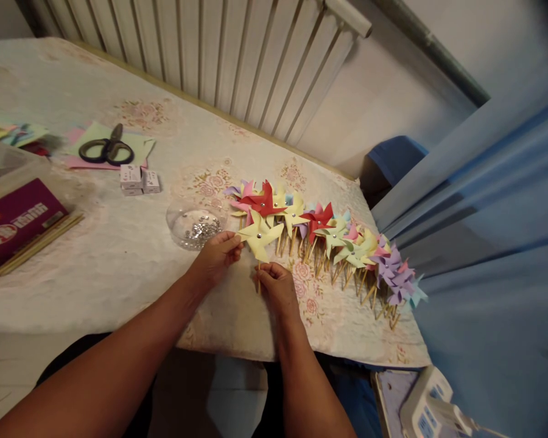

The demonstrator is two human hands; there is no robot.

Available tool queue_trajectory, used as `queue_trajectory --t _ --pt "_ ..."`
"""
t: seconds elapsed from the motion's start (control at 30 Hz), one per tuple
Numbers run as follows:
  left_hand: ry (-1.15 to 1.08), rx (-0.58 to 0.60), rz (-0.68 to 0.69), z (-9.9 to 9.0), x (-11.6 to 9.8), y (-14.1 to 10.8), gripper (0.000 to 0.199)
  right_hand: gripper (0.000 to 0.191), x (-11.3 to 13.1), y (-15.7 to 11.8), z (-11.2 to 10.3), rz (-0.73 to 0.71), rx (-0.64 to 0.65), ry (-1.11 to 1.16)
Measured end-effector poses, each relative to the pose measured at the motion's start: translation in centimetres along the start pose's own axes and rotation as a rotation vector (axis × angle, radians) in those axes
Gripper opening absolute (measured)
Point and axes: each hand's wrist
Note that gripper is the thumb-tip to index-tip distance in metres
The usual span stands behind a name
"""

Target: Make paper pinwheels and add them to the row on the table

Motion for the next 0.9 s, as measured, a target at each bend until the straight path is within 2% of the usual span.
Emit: queue_trajectory --t 0.27,0.7,0.8,0.9 --pt "-0.165 0.063 -0.030 0.07 -0.18 -0.06 0.019 0.017 0.16 -0.05 0.21 0.008 0.010 0.007" --pt "-0.216 0.074 -0.047 0.11 -0.07 0.00 0.018 0.014 0.11 -0.22 0.23 0.000 0.030 -0.006" --pt "-0.192 0.070 -0.063 0.13 0.30 -0.07 0.019 0.013 0.27 -0.22 0.22 -0.006 0.015 -0.007" --pt "-0.042 0.087 -0.079 0.23 0.72 -0.33 0.023 0.014 0.46 -0.10 0.16 -0.016 -0.021 0.001"
Point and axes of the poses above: each hand's wrist, its own y-axis towards the middle knuckle, its own z-axis out of the palm, x = y × z
